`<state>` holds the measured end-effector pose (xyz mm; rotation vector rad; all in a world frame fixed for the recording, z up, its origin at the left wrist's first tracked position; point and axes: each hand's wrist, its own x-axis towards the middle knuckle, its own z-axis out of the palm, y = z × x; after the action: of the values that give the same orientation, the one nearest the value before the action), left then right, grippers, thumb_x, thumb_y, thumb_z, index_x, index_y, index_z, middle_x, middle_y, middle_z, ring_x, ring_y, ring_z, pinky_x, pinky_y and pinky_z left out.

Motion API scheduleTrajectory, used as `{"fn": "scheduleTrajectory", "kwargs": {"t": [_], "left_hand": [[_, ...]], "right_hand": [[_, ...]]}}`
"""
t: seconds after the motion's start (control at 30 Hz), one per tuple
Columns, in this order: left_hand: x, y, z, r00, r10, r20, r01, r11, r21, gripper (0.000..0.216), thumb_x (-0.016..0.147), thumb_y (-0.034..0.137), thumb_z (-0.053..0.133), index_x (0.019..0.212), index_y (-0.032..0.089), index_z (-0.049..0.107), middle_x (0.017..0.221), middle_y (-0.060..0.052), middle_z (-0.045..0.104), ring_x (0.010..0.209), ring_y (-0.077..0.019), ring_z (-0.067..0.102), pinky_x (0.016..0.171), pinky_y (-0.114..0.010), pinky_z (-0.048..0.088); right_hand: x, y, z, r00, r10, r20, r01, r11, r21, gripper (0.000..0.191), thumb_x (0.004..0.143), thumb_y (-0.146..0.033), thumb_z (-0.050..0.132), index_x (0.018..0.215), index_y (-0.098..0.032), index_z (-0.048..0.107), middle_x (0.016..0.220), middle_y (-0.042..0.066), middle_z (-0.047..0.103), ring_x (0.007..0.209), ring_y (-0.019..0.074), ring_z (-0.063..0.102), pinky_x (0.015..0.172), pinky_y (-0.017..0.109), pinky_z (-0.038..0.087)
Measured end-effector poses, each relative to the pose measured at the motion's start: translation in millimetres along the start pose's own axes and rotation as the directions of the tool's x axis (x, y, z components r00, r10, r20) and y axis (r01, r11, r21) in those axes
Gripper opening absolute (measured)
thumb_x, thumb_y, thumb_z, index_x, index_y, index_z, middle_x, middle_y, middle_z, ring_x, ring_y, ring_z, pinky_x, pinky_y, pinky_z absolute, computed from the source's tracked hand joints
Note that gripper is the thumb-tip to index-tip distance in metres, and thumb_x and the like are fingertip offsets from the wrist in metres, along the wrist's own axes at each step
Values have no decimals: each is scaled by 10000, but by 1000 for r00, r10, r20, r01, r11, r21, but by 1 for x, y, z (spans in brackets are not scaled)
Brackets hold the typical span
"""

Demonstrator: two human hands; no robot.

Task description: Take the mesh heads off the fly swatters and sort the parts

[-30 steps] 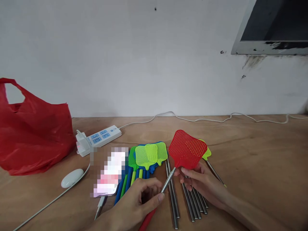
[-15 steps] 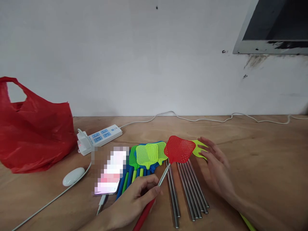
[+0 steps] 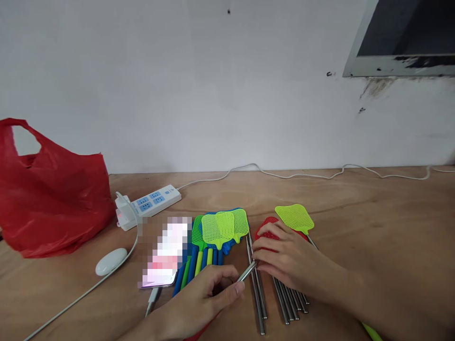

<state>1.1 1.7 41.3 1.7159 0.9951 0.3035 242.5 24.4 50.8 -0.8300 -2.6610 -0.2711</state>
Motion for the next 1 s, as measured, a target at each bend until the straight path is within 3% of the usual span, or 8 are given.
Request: {"fn": "scheduleTrajectory", "kwargs": {"t": [0.17, 0.37, 0.53, 0.7, 0.83, 1.0], "left_hand": [[1, 0, 5, 1000, -19, 9, 19, 1000, -5, 510, 940, 668, 430, 831, 186, 552, 671, 56, 384, 620, -135, 363, 553, -260, 281], [-6, 8, 6, 1000, -5, 2, 5, 989, 150, 437, 985, 571, 403, 764, 205, 494, 664, 54, 356, 620, -137, 359, 543, -262, 269], [-8, 17, 4, 1000, 9, 0, -9, 949, 316, 409, 1018, 463, 367, 712, 206, 455, 617, 50, 363, 591, -137, 347, 534, -270, 263], [-9, 18, -2, 999, 24, -34, -9, 922, 387, 413, 1014, 445, 367, 685, 203, 427, 634, 38, 395, 626, -146, 390, 571, -282, 282], [-15, 13, -5, 999, -18, -41, 32, 931, 364, 402, 1003, 464, 392, 703, 204, 458, 648, 38, 398, 627, -146, 380, 559, -267, 289], [-19, 2, -2, 994, -103, -29, 106, 974, 201, 383, 961, 507, 482, 726, 205, 499, 636, 56, 372, 593, -130, 342, 511, -246, 262]], "right_hand": [[3, 0, 3, 992, -121, 40, 125, 988, -92, 110, 947, -213, 619, 842, -185, 640, 817, 4, 678, 837, 224, 552, 766, 377, 438], [-1, -5, 4, 984, -174, 29, 176, 976, -124, 137, 942, -137, 569, 819, -166, 623, 786, 27, 624, 777, 209, 539, 673, 340, 427], [-4, -3, 6, 983, -183, -4, 180, 971, -158, 196, 918, -53, 496, 806, -172, 604, 763, 37, 611, 756, 208, 535, 676, 343, 431], [-6, 15, 7, 988, -150, 23, 152, 976, -154, 108, 857, -74, 590, 846, -182, 592, 813, 30, 629, 782, 213, 535, 719, 357, 440], [-14, 27, 11, 992, -123, 8, 123, 979, -163, 121, 873, -72, 602, 838, -187, 600, 818, 28, 642, 805, 215, 537, 737, 355, 440], [-23, 27, 14, 995, -94, -25, 89, 985, -147, 129, 941, -160, 587, 819, -182, 625, 819, 32, 656, 803, 218, 544, 732, 351, 461]]}}
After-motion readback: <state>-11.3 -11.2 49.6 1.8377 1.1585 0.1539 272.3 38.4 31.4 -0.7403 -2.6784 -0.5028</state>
